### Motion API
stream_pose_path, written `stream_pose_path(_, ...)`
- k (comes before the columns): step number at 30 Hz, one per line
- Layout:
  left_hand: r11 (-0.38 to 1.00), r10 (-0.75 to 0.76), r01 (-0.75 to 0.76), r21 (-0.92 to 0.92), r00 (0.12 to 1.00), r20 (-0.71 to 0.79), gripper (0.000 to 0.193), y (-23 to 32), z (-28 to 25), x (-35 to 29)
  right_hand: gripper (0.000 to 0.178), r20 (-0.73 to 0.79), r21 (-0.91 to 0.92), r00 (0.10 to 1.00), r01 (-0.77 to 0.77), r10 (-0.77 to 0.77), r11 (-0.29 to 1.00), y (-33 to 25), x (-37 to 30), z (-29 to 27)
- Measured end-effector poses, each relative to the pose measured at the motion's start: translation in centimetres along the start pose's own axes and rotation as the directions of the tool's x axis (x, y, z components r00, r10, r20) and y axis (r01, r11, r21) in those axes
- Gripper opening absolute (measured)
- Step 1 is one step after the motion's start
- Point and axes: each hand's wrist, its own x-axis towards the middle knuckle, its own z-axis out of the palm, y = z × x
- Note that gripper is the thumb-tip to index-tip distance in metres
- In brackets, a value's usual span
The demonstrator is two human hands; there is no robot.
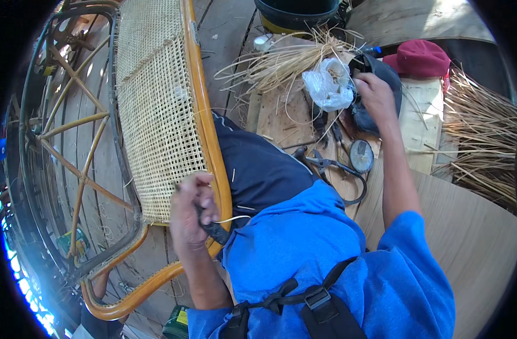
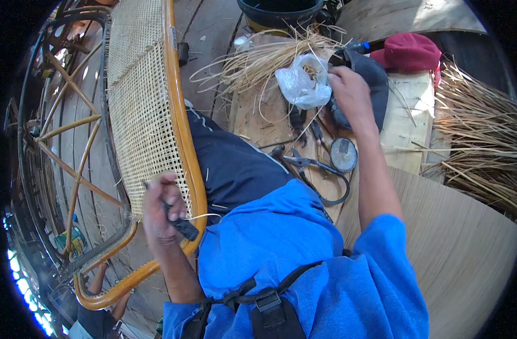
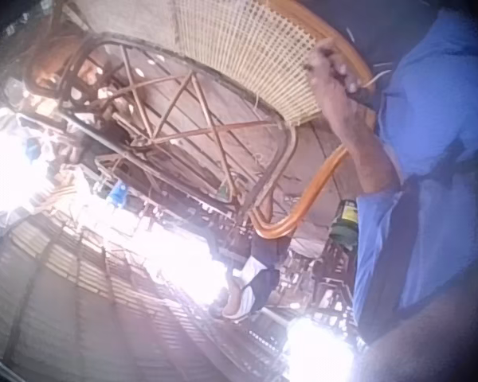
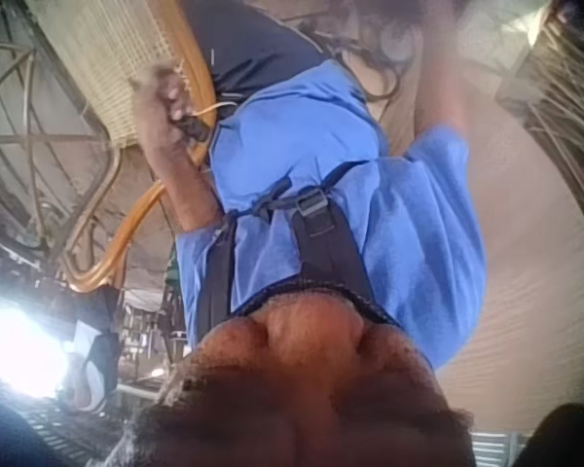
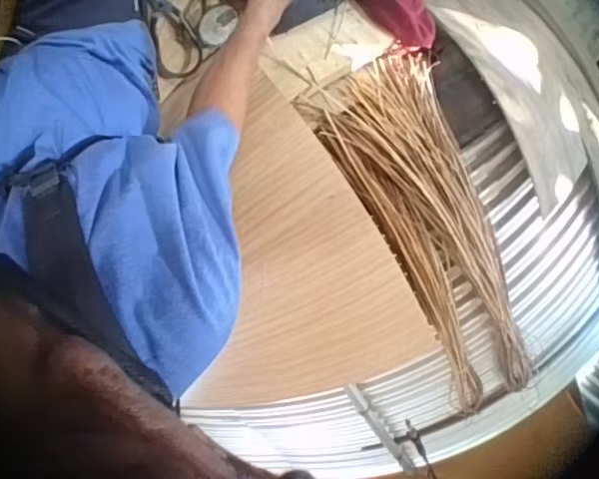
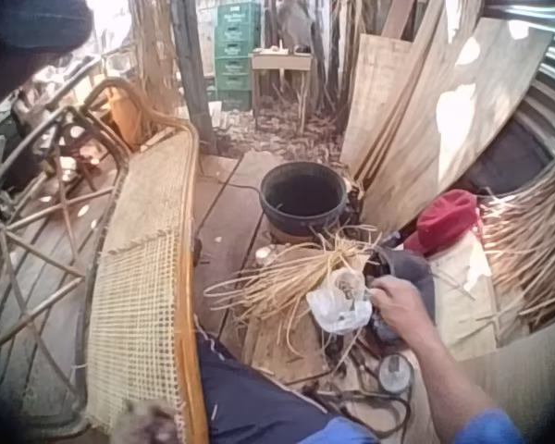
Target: Weaving and repairing a rattan chair seat using strips of natural fiber.
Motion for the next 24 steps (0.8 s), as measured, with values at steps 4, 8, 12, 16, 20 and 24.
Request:
stream_pose_path(4, 0.945, 0.323, -0.327, 0.019, 0.918, -0.229, 0.037, 4.0, -2.8, -3.7, 0.023, -0.106, 0.058, 0.991, 0.092, -0.085, 0.994, -0.4, -1.8, 1.5)
stream_pose_path(8, 0.898, 0.415, -0.429, -0.095, 0.899, -0.138, 0.037, 4.9, -8.1, -6.5, 0.02, 0.125, 0.104, 0.989, 0.061, -0.074, 0.993, 3.2, -8.8, 6.3)
stream_pose_path(12, 0.936, 0.331, -0.35, -0.028, 0.906, -0.264, 0.036, 3.1, -7.7, -7.3, 0.019, 0.261, -0.143, 0.965, 0.073, -0.034, 0.987, 1.2, -14.8, 8.9)
stream_pose_path(16, 0.957, 0.282, -0.29, 0.013, 0.916, -0.286, 0.035, 1.6, -7.1, -7.0, 0.022, 0.307, -0.334, 0.952, 0.104, 0.004, 0.937, 2.1, -15.8, 9.3)
stream_pose_path(20, 0.97, 0.239, -0.239, 0.038, 0.923, -0.3, 0.038, 1.0, -6.6, -6.8, 0.019, 0.363, -0.345, 0.914, -0.05, 0.182, 0.937, 2.2, -15.4, 10.5)
stream_pose_path(24, 0.975, 0.222, -0.217, 0.049, 0.948, -0.228, 0.038, 0.3, -5.9, -6.5, 0.025, 0.205, -0.153, 0.976, -0.036, 0.067, 0.988, 2.8, -14.8, 12.5)
